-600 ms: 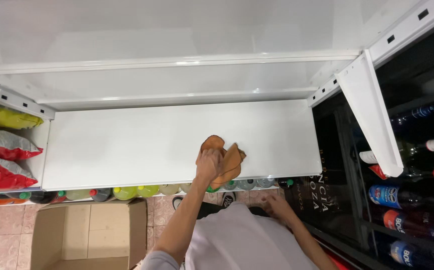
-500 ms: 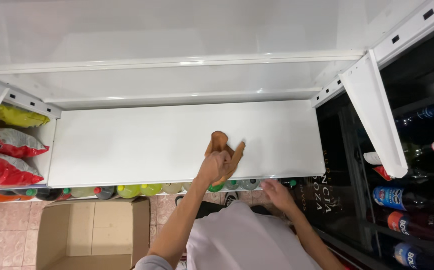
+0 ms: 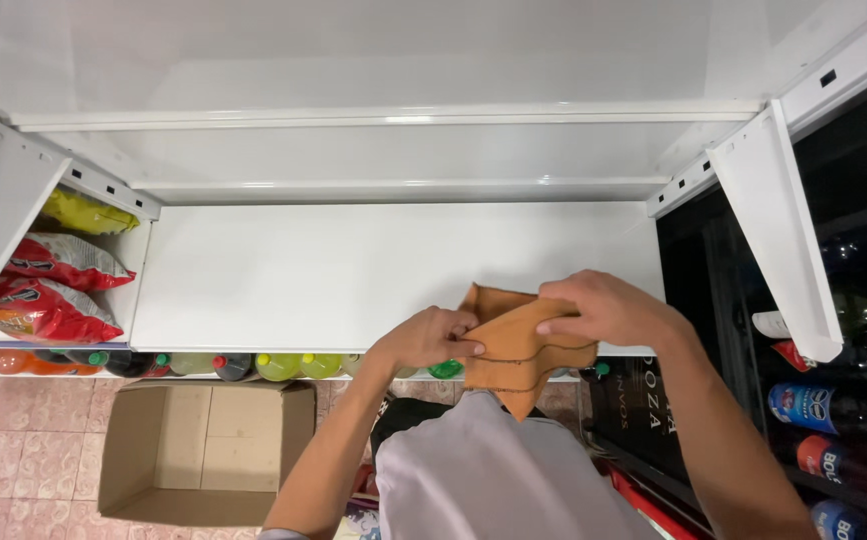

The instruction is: The person wipes a white shelf with a cloth, then picks up a blue bottle from a shelf, wipes it with the cloth, and places it back. The person then picks up a red bottle and wipes it with the cloth.

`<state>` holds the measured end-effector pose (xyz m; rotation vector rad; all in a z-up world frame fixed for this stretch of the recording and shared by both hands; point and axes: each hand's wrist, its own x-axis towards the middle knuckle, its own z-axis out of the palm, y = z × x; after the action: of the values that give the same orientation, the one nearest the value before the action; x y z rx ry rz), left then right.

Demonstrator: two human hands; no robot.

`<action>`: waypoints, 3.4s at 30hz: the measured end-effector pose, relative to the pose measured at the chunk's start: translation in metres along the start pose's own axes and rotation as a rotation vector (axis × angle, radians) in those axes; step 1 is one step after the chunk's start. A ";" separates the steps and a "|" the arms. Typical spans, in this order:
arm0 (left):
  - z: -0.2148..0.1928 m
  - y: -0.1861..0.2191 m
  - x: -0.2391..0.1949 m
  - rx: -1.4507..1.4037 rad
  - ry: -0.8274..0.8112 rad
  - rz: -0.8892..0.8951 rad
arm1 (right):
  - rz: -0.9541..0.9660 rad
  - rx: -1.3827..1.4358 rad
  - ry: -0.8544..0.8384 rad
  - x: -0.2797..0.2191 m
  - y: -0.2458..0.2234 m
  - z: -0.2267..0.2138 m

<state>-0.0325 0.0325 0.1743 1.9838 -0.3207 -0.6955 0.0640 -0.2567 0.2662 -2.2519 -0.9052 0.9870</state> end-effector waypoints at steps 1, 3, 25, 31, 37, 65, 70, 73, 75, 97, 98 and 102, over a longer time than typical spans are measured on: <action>0.006 -0.012 0.000 0.000 0.004 0.002 | -0.001 -0.004 0.000 -0.005 -0.002 -0.007; 0.016 -0.034 0.001 -0.109 -0.070 -0.063 | 0.122 0.129 0.000 -0.014 -0.007 -0.021; -0.006 -0.017 0.023 -0.407 0.926 -0.292 | -0.021 0.860 0.584 -0.005 0.062 0.042; 0.031 -0.052 0.048 -0.919 0.694 -0.573 | 0.077 0.944 0.687 0.010 0.027 0.058; 0.044 -0.077 0.040 -1.342 0.637 -0.310 | 0.166 0.966 0.722 0.014 0.051 0.059; 0.057 -0.042 0.080 -0.164 0.260 -0.070 | 0.184 0.824 0.336 -0.021 0.072 0.059; 0.072 -0.039 0.096 -0.010 0.197 0.070 | 0.114 0.786 0.225 -0.011 0.073 0.058; 0.081 -0.063 0.105 -0.040 0.241 0.094 | 0.116 0.850 0.263 -0.017 0.081 0.056; 0.081 -0.082 0.106 -0.315 0.365 -0.097 | 0.150 0.918 0.398 -0.024 0.091 0.051; 0.128 -0.148 0.044 0.051 -0.060 -0.480 | 0.880 0.176 0.519 0.042 0.162 0.139; 0.128 -0.152 0.034 0.085 -0.062 -0.524 | 0.905 0.147 0.488 0.051 0.142 0.135; 0.124 -0.157 0.006 -0.080 0.033 -0.631 | 0.767 0.068 0.412 0.068 0.141 0.149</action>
<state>-0.1116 0.0182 -0.0089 2.0192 0.3703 -1.0441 0.0346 -0.2697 0.0529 -2.6398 0.1943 0.7607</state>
